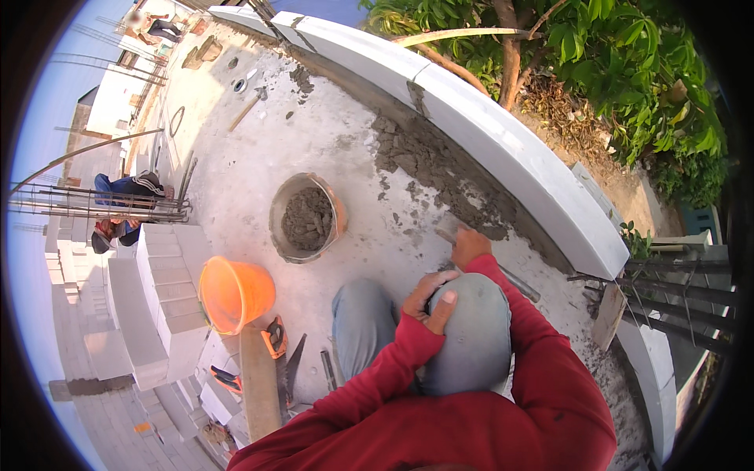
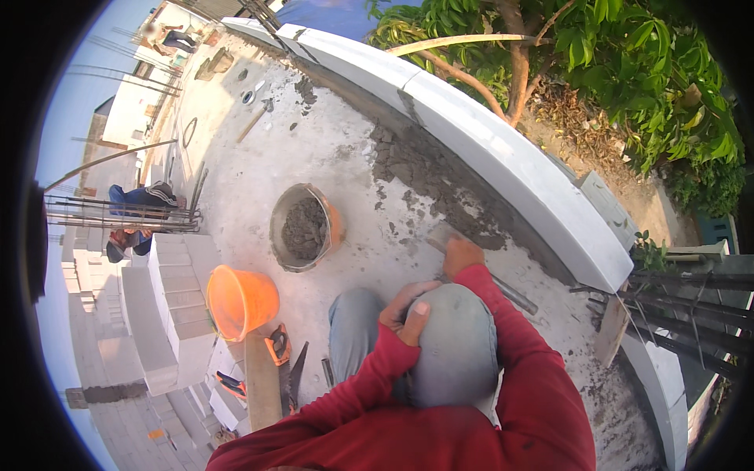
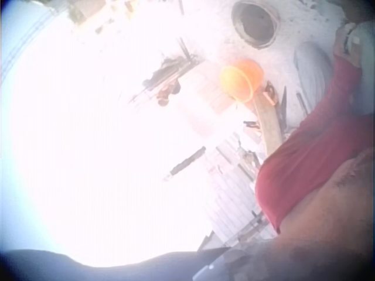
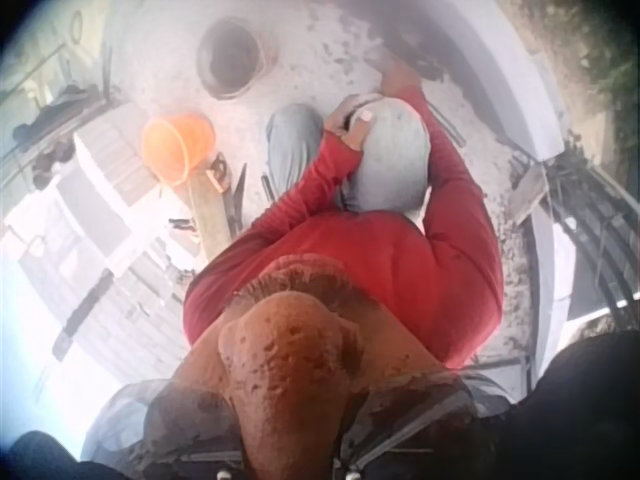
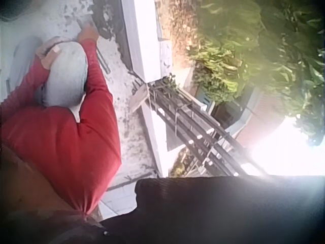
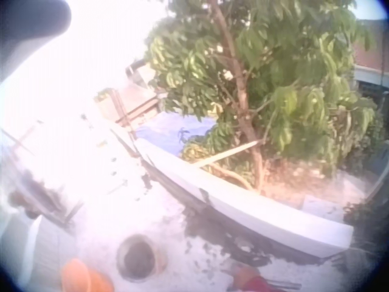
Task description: The person applies cement mortar to a low wall using a trowel, then measures the wall and a white tile with a tape measure. Finally, the person uses a hand saw to cut the tile to size.
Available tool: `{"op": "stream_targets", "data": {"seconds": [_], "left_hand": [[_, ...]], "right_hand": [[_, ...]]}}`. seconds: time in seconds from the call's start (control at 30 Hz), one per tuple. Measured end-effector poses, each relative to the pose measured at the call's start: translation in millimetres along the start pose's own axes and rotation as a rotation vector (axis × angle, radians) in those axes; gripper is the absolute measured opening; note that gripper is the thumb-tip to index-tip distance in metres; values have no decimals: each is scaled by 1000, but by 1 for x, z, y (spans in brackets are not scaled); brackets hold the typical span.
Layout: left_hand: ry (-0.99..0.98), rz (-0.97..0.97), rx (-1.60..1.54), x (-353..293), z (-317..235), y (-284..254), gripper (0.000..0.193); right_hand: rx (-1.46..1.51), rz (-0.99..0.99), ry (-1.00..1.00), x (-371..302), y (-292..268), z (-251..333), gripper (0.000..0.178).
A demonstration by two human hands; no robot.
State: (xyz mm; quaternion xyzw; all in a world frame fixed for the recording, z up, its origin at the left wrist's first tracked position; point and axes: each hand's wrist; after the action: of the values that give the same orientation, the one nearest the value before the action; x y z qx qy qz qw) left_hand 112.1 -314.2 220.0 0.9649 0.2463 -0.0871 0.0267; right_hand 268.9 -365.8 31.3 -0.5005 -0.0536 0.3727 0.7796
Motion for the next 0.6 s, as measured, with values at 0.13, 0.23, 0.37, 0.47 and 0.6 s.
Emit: {"op": "stream_targets", "data": {"seconds": [0.13, 0.23, 0.37, 0.47, 0.6], "left_hand": [[24, 11, 27, 1, -6, 2, 33], [8, 7, 14, 0, 0, 2, 33], [21, 5, -9, -1, 3, 1, 33], [27, 13, 0, 0, 3, 2, 33], [22, 7, -4, -1, 4, 2, 33]], "right_hand": [[15, -3, 57, 3, 2, -3, 18], [10, -11, 78, 6, 10, -10, 24], [21, -6, 59, 4, 8, -6, 26], [31, -24, 48, 3, 5, -7, 25], [44, -36, 58, 3, 5, -6, 23]]}}
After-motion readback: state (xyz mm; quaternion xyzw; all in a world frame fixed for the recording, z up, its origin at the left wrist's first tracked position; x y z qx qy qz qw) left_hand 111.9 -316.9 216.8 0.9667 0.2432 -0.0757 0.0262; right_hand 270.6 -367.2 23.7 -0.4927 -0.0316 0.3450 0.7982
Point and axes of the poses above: each hand's wrist, its own x-axis towards the middle knuckle, its own y-axis out of the palm, z = x × y, and after that the axes turned 3 degrees about -x, right-handed
